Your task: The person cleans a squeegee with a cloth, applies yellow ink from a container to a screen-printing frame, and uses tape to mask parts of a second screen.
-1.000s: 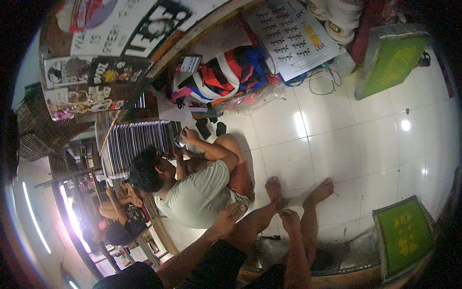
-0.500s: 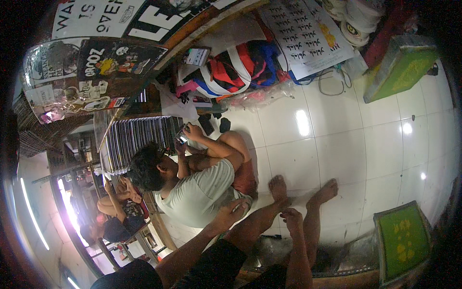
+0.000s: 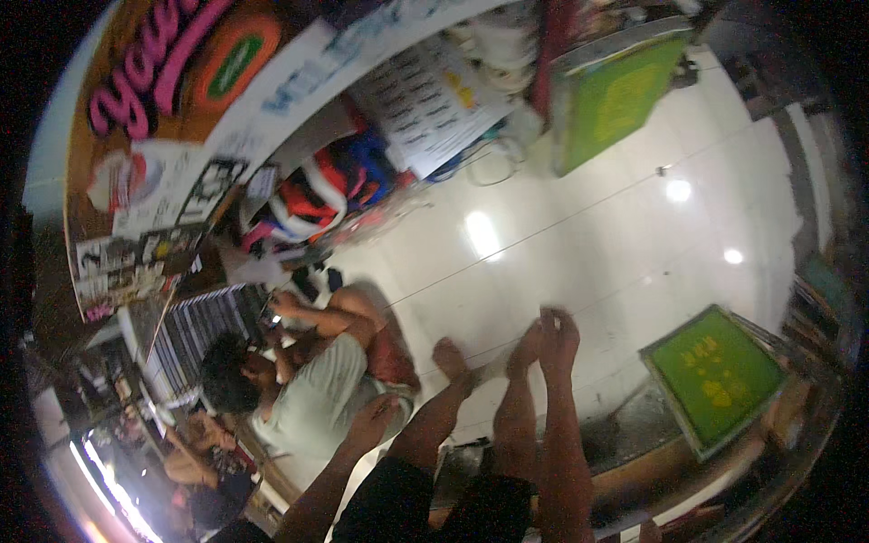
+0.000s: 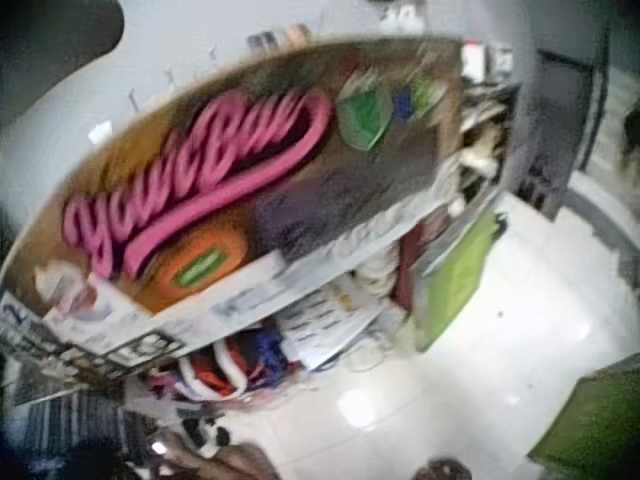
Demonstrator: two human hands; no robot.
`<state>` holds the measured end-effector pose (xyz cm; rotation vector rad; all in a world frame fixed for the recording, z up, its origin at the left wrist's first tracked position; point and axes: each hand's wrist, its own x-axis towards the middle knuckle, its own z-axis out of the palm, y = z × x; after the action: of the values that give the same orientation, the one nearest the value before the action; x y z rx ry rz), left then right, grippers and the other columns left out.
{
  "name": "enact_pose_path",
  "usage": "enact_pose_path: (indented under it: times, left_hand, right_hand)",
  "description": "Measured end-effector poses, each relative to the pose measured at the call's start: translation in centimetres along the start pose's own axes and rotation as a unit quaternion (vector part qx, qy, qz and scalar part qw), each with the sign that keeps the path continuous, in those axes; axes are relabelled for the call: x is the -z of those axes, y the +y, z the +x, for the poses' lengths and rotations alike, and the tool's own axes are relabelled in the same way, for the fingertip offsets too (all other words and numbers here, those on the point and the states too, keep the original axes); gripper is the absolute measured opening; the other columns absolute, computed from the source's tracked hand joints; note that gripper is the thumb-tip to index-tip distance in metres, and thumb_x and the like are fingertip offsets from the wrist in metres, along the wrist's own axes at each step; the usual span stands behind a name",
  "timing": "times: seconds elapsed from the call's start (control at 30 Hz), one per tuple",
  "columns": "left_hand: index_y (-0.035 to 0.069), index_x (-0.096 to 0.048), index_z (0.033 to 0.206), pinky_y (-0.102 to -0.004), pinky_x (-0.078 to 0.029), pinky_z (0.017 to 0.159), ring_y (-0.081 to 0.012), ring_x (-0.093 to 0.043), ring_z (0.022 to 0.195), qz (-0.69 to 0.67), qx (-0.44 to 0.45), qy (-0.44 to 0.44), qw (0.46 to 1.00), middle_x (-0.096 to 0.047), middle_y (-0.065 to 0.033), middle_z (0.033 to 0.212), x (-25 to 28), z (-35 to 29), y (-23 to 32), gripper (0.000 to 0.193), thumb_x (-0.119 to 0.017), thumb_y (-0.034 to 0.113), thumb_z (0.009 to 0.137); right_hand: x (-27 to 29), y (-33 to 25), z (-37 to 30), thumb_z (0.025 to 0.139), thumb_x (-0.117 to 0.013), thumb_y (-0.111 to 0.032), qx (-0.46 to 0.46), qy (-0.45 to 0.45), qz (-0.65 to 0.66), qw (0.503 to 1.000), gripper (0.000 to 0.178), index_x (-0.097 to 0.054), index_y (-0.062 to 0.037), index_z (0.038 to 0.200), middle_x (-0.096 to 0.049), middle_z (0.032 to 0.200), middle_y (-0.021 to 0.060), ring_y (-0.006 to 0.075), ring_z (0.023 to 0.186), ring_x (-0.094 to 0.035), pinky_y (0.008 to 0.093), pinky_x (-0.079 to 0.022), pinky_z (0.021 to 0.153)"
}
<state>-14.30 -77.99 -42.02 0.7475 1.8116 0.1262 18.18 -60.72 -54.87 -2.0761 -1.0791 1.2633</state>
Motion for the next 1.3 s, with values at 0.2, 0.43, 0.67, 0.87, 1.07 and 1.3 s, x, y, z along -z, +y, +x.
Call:
enact_pose_path:
  times: [0.2,0.43,0.67,0.87,1.07,1.3]
  left_hand:
    - [0.001,-0.059,0.133,-0.0395,-0.045,0.104,-0.0336,-0.060,0.124,0.043,0.026,0.020,0.999,-0.064,-0.0227,0.128,0.3,-2.7,6.7,0.047,-0.056,0.036,0.101]
    - [-0.004,-0.061,0.127,-0.0393,-0.045,0.102,-0.0349,-0.061,0.121,-0.026,0.063,0.067,0.995,-0.066,-0.0244,0.123,-0.8,-5.8,7.1,0.046,-0.057,0.035,0.101]
    - [-0.002,-0.061,0.128,-0.0350,-0.048,0.094,-0.0277,-0.063,0.110,-0.019,0.137,0.044,0.989,-0.067,-0.0203,0.120,-0.6,-11.0,4.1,0.047,-0.055,0.036,0.102]
    - [-0.001,-0.054,0.137,-0.0373,-0.044,0.103,-0.0304,-0.055,0.127,-0.131,0.098,0.094,0.982,-0.061,-0.0234,0.132,0.1,-17.5,10.7,0.052,-0.059,0.035,0.100]
    - [-0.003,-0.040,0.146,-0.0399,-0.031,0.114,-0.0304,-0.041,0.138,-0.261,-0.058,0.142,0.953,-0.044,-0.0231,0.148,-1.1,-13.0,16.4,0.066,-0.043,0.047,0.104]
    - [-0.001,-0.052,0.139,-0.0421,-0.032,0.113,-0.0300,-0.042,0.138,-0.599,-0.296,-0.110,0.735,-0.047,-0.0230,0.147,5.5,-18.7,27.9,0.083,-0.030,0.070,0.099]
  right_hand:
    - [7.6,-20.9,17.2,0.089,-0.064,-0.011,0.428,0.136,-0.212,0.868,0.047,-0.054,-0.0022,0.133,-0.060,0.126,0.0226,0.0399,0.117,-0.055,0.0440,-0.045,0.100]
    - [4.7,-27.8,29.1,0.086,-0.058,-0.014,0.472,0.112,-0.557,0.674,0.040,-0.061,-0.0082,0.125,-0.061,0.128,0.0094,0.0279,0.122,-0.054,0.0488,-0.040,0.103]
    - [9.9,-21.6,29.9,0.085,-0.057,-0.009,0.523,0.070,-0.550,0.648,0.026,-0.072,-0.0055,0.107,-0.068,0.114,0.0125,0.0283,0.118,-0.057,0.0450,-0.037,0.106]
    - [25.4,-23.5,17.7,0.069,-0.068,-0.003,0.345,-0.163,-0.584,0.716,0.050,-0.068,-0.0080,0.119,-0.063,0.123,0.0207,0.0384,0.125,-0.052,0.0459,-0.036,0.112]
    - [43.5,-38.2,0.3,0.046,-0.076,0.011,0.250,-0.181,-0.238,0.921,0.054,-0.076,-0.0058,0.097,-0.072,0.094,0.0108,0.0240,0.084,-0.067,0.0334,-0.054,0.074]
    - [53.5,-45.7,-10.1,0.031,-0.078,-0.003,0.258,-0.194,-0.023,0.946,0.052,-0.072,-0.0017,0.083,-0.069,0.078,0.0034,0.0149,0.072,-0.064,0.0291,-0.050,0.069]
